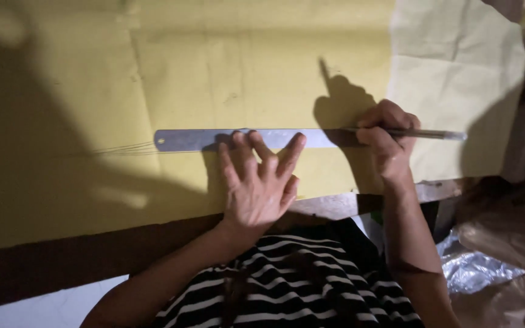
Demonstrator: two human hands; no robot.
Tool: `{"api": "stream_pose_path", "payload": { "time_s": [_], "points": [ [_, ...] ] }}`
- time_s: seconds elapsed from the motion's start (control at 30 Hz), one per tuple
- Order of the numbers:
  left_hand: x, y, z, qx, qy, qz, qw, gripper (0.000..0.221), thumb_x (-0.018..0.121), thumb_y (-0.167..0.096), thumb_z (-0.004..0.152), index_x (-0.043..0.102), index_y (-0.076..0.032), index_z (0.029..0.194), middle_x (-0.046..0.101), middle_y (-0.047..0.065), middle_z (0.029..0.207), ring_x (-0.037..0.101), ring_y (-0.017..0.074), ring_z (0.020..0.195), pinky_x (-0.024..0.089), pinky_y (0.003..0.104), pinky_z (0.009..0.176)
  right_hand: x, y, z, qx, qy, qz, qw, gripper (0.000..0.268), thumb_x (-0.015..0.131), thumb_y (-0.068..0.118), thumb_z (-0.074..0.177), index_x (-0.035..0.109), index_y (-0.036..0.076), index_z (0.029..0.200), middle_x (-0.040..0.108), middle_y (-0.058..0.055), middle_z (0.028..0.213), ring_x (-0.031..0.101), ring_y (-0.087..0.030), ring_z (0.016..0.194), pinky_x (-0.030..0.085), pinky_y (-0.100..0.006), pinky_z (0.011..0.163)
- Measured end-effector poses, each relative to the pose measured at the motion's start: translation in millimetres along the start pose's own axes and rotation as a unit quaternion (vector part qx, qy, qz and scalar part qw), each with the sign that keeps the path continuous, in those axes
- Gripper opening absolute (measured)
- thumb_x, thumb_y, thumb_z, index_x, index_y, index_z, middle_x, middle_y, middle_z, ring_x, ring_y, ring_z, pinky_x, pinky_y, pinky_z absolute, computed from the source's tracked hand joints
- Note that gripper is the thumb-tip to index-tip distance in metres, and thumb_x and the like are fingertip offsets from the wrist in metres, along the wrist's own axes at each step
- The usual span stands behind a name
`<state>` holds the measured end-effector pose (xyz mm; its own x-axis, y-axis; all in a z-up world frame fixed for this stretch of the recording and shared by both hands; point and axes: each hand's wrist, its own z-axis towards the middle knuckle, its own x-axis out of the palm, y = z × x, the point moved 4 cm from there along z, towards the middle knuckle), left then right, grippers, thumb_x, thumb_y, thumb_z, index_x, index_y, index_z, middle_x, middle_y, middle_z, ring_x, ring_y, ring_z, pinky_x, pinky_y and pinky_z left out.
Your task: Drafting a garment pattern on yellow paper using a ruler, pen, and measuring tape while referring to a notebook for measurements.
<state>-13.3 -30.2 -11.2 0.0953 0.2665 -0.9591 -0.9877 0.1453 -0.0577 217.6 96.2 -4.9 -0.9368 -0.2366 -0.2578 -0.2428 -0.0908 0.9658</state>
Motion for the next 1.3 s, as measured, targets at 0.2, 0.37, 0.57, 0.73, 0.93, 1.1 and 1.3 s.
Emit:
{"api": "stream_pose_path", "payload": {
  "time_s": [0.2,0.37,0.57,0.73,0.93,1.1,1.3],
  "points": [
    [-10.7,0.1,2.7,-0.008,-0.015,-0.001,1.0,0.067,0.034,-0.049,0.099,0.027,-0.03,0.164,0.05,0.032,0.136,0.047,0.0586,0.133,0.034,0.076,0.108,7.0,9.7,0.0,-0.026,0.017,-0.091,0.995,0.014,0.065,0.0,0.065,0.063,-0.008,0.077,0.045,-0.012,0.057,0.046,-0.017,0.051,0.033,-0.032,0.047],
    [-11.0,0.8,3.4,0.001,-0.007,-0.005,1.0,0.071,0.037,-0.05,0.097,0.027,-0.029,0.164,0.05,0.032,0.136,0.046,0.058,0.133,0.036,0.075,0.108,10.5,11.1,-2.8,-0.047,0.019,-0.11,0.993,0.014,0.067,0.002,0.067,0.064,-0.006,0.078,0.05,-0.014,0.059,0.049,-0.02,0.049,0.033,-0.034,0.045],
    [-10.9,0.7,2.8,-0.001,0.0,-0.004,1.0,0.071,0.038,-0.05,0.097,0.026,-0.029,0.164,0.049,0.032,0.138,0.046,0.0579,0.134,0.035,0.075,0.108,14.0,16.2,-3.7,-0.07,0.024,-0.148,0.986,0.01,0.066,0.0,0.069,0.063,-0.004,0.077,0.048,-0.011,0.058,0.045,-0.019,0.046,0.033,-0.033,0.045],
    [-9.3,0.3,2.1,0.001,-0.001,-0.009,1.0,0.071,0.038,-0.051,0.097,0.028,-0.03,0.164,0.05,0.032,0.136,0.047,0.0587,0.132,0.035,0.076,0.107,14.5,17.0,-3.5,-0.059,0.027,-0.147,0.987,0.008,0.065,0.001,0.069,0.06,-0.003,0.075,0.045,-0.009,0.056,0.043,-0.017,0.047,0.033,-0.032,0.045],
    [-12.9,2.0,3.6,0.008,0.002,-0.023,1.0,0.075,0.045,-0.051,0.093,0.029,-0.028,0.163,0.05,0.033,0.134,0.047,0.0605,0.13,0.037,0.077,0.105,36.2,48.5,12.0,-0.063,0.086,-0.234,0.966,0.009,0.06,-0.001,0.068,0.055,0.006,0.067,0.041,-0.007,0.053,0.044,-0.025,0.045,0.034,-0.036,0.044],
    [-15.1,1.6,4.9,0.016,0.011,-0.008,1.0,0.074,0.044,-0.051,0.094,0.031,-0.028,0.163,0.052,0.032,0.131,0.048,0.0603,0.129,0.037,0.077,0.105,78.9,65.9,27.6,-0.124,0.17,-0.228,0.951,0.011,0.064,0.002,0.078,0.055,0.002,0.073,0.047,-0.02,0.06,0.059,-0.045,0.058,0.042,-0.05,0.049],
    [-15.0,-0.8,4.6,0.013,0.006,-0.011,1.0,0.069,0.059,-0.052,0.087,0.055,-0.016,0.146,0.051,0.032,0.129,0.049,0.0595,0.127,0.039,0.076,0.104,154.1,83.3,51.7,-0.126,0.218,-0.059,0.966,0.013,0.067,0.002,0.077,0.06,0.009,0.068,0.051,-0.008,0.058,0.06,-0.034,0.055,0.044,-0.042,0.05]
  ]
}}
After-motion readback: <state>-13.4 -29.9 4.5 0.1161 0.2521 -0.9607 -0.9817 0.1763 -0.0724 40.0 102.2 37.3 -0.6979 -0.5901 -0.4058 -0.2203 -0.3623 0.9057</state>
